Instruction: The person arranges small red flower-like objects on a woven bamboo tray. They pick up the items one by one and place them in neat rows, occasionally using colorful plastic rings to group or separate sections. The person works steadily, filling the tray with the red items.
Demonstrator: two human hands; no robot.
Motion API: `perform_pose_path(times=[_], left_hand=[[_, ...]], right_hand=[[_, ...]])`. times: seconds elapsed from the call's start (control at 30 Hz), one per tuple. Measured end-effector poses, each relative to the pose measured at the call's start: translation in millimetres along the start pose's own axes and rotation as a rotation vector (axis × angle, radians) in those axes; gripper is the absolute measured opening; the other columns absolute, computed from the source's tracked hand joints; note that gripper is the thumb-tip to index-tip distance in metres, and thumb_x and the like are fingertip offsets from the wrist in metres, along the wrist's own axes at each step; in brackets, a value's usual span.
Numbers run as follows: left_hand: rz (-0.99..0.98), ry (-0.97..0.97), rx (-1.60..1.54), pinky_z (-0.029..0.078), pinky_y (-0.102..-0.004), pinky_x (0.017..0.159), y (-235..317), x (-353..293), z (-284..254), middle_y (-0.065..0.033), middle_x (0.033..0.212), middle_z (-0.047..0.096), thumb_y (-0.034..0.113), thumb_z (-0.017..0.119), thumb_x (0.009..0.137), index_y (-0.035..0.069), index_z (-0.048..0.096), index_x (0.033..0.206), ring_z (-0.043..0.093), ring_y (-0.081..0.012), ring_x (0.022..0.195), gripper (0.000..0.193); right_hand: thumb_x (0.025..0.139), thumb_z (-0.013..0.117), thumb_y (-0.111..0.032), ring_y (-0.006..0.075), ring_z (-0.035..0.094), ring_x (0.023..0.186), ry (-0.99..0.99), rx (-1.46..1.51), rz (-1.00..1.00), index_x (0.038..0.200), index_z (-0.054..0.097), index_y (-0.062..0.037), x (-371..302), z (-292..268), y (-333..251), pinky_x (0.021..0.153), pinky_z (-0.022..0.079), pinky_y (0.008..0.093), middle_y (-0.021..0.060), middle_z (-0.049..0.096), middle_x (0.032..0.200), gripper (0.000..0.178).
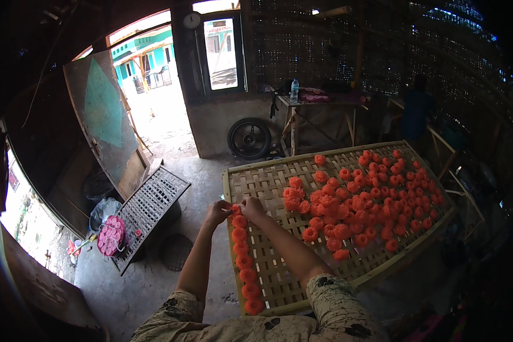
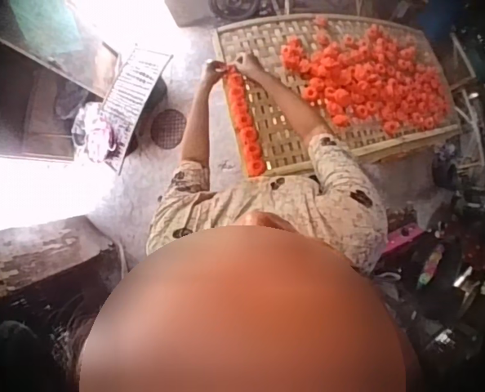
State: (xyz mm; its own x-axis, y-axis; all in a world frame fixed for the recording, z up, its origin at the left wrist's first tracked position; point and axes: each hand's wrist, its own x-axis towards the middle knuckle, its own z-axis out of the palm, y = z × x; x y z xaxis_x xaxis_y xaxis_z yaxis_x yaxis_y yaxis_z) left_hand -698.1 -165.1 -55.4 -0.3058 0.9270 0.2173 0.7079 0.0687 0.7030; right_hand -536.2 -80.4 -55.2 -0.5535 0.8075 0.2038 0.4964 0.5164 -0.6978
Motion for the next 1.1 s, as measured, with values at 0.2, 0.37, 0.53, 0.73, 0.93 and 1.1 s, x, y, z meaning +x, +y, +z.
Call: perform_pose_path(times=[0.2,0.37,0.53,0.73,0.93,1.1], left_hand=[[0.084,0.209,0.08,0.053,-0.0397,0.079,23.2,0.7,9.6,-0.0148,0.104,0.065,0.028,0.077,0.074,0.007,0.068,0.106,0.066,-0.0296,0.086,0.039],[0.384,-0.087,-0.109,0.049,-0.0416,0.089,110.0,14.2,38.5,-0.0153,0.111,0.061,0.014,0.071,0.079,0.005,0.065,0.106,0.061,-0.034,0.1,0.029],[0.827,-0.155,0.3,0.047,-0.0412,0.094,130.1,34.1,122.7,-0.0116,0.121,0.054,0.008,0.068,0.077,0.009,0.062,0.112,0.051,-0.031,0.116,0.036],[0.595,-0.226,0.001,0.052,-0.04,0.079,154.3,48.1,122.4,-0.0101,0.089,0.065,0.014,0.064,0.08,0.004,0.064,0.099,0.064,-0.0304,0.085,0.021],[0.04,-0.462,-0.909,0.052,-0.0319,0.083,135.7,6.6,80.2,-0.0067,0.102,0.065,0.018,0.057,0.094,-0.001,0.06,0.109,0.065,-0.016,0.093,0.024],[-0.567,-0.629,-1.55,0.054,-0.032,0.084,167.3,-93.0,21.4,-0.0082,0.104,0.065,0.015,0.062,0.092,-0.003,0.052,0.119,0.066,-0.0166,0.087,0.034]], right_hand=[[0.085,0.063,-0.019,0.0353,0.064,0.09,0.136,-0.254,-0.105,0.092,0.07,-0.0035,-10.8,-64.6,27.3,0.081,0.052,0.0429,0.0185,0.066,0.097,0.018],[0.079,0.065,-0.011,0.0339,0.06,0.101,-0.061,-0.523,0.125,0.094,0.07,-0.0079,-35.7,-179.8,57.8,0.09,0.047,0.0463,0.0141,0.063,0.108,0.016],[0.072,0.069,-0.008,0.0359,0.049,0.117,-0.098,-0.695,-0.045,0.113,0.061,-0.0101,-72.9,-179.8,81.0,0.098,0.04,0.051,0.0124,0.054,0.121,0.042],[0.075,0.068,-0.011,0.0319,0.057,0.106,0.177,-0.421,-0.279,0.098,0.056,-0.0042,-73.0,-189.9,96.9,0.091,0.046,0.0432,0.0124,0.059,0.107,0.026],[0.086,0.064,-0.012,0.0215,0.065,0.094,0.014,0.649,0.195,0.101,0.057,-0.004,-123.4,-219.6,68.9,0.081,0.053,0.0349,0.0084,0.063,0.103,0.019],[0.084,0.068,-0.005,0.0155,0.063,0.097,-0.202,1.398,0.586,0.11,0.055,-0.0022,-208.7,-214.0,24.9,0.086,0.053,0.031,0.0066,0.062,0.102,0.03]])
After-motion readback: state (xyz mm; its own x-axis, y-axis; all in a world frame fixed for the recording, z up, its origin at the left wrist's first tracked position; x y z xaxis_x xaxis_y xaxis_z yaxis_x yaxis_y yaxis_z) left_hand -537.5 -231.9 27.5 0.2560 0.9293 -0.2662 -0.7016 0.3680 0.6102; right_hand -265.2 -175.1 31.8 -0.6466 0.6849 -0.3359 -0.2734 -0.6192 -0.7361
